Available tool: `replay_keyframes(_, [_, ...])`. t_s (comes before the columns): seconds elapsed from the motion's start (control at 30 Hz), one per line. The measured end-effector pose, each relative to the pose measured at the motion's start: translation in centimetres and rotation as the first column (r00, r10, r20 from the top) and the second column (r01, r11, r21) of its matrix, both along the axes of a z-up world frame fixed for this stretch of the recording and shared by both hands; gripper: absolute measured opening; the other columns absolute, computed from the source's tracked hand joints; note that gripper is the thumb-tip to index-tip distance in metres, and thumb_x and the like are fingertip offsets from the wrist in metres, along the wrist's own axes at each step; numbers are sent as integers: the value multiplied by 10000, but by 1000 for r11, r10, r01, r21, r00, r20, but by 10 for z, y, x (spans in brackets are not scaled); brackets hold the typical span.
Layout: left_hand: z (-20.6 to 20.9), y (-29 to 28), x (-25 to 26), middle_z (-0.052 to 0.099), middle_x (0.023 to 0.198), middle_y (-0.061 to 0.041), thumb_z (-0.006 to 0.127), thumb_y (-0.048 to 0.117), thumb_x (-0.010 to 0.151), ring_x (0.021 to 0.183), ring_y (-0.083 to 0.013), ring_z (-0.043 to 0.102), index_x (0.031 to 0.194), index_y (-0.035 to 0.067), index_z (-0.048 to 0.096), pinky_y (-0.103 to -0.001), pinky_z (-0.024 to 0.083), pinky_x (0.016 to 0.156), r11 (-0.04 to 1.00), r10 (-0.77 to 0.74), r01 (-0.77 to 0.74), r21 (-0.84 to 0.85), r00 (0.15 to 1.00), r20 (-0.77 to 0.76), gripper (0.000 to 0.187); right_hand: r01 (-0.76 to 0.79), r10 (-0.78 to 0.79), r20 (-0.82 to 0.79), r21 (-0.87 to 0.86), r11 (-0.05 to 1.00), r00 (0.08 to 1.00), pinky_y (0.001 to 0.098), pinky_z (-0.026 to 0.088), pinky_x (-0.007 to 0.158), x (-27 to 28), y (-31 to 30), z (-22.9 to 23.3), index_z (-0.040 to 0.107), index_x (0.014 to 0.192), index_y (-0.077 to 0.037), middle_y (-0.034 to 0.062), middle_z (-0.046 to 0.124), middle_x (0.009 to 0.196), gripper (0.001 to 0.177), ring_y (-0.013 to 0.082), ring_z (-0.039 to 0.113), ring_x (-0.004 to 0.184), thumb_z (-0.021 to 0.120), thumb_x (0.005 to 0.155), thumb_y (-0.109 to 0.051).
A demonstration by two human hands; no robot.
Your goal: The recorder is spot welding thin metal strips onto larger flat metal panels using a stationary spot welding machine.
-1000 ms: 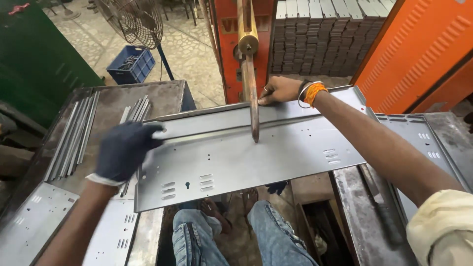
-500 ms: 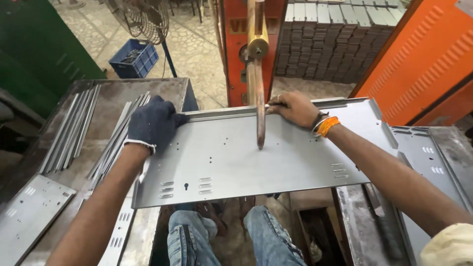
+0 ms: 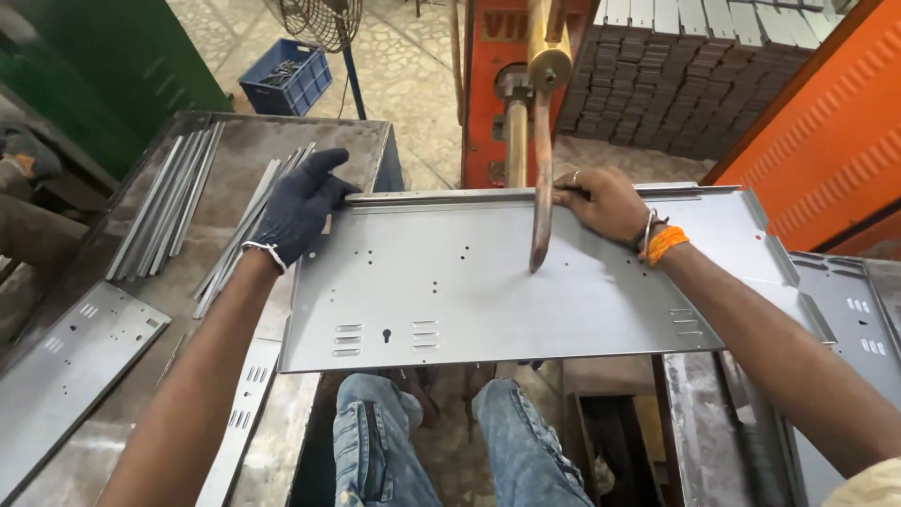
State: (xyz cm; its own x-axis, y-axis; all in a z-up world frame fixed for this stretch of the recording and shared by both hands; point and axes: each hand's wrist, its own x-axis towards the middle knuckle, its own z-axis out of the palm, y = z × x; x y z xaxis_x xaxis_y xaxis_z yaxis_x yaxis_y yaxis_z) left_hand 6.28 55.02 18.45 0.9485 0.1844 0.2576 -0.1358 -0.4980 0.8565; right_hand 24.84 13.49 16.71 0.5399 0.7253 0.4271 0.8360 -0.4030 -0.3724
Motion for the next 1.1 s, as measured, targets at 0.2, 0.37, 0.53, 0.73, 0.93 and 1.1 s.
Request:
replay_keyframes(0.2, [0, -1, 0, 715, 1222, -118, 507, 55, 1014, 1022, -132, 672, 1523, 4, 469, -279, 539, 895, 985, -106, 104, -134, 994, -9, 513, 118, -119, -25, -28, 993, 993, 435, 555, 719, 4, -3, -12, 778, 1018, -19, 186, 753, 864, 204, 320, 722, 747, 733, 933, -198])
replay_keyframes(0.37, [10, -10, -7, 691, 1247, -100, 535, 83, 1009, 1045, -132, 677, 1514, 8, 455, -283, 535, 880, 993, -94, 94, -73, 996, 9, 518, 148, -147, -44, 16, 989, 988, 406, 562, 695, 1, -2, -11, 785, 991, -8, 186, 758, 860, 194, 303, 736, 734, 751, 917, -185])
replay_keyframes(0.53, [8, -10, -5, 722, 1183, -125, 550, 120, 989, 978, -161, 677, 1502, 23, 497, -309, 537, 901, 996, -6, 5, 94, 1000, 7, 524, 229, -230, -7, -33, 973, 973, 396, 562, 646, 7, -5, -14, 791, 981, 2, 192, 761, 821, 239, 280, 734, 675, 788, 900, -223])
replay_keyframes(0.73, [16, -17, -11, 748, 1084, -120, 558, 126, 1002, 966, -152, 682, 1463, 29, 544, -304, 524, 891, 987, 22, -18, 157, 999, -23, 471, 209, -210, -34, -24, 978, 977, 386, 578, 651, 10, -7, -13, 786, 990, 14, 184, 767, 837, 295, 261, 737, 678, 795, 902, -268])
replay_keyframes(0.93, [15, -18, -11, 753, 1067, -126, 559, 115, 996, 947, -163, 678, 1437, 32, 574, -305, 535, 873, 992, 2, 2, 128, 999, -35, 449, 221, -222, -41, -32, 975, 974, 403, 569, 658, 4, -6, -9, 788, 977, 29, 202, 765, 839, 308, 276, 734, 705, 800, 896, -268])
replay_keyframes(1.1, [12, -18, -11, 757, 1085, -171, 573, 174, 1004, 975, -232, 719, 1416, 51, 596, -361, 542, 885, 960, 28, -30, 280, 1000, 14, 431, 223, -224, -55, -21, 975, 973, 401, 574, 676, 2, -6, -6, 785, 1000, 22, 205, 762, 846, 305, 276, 738, 709, 803, 897, -265])
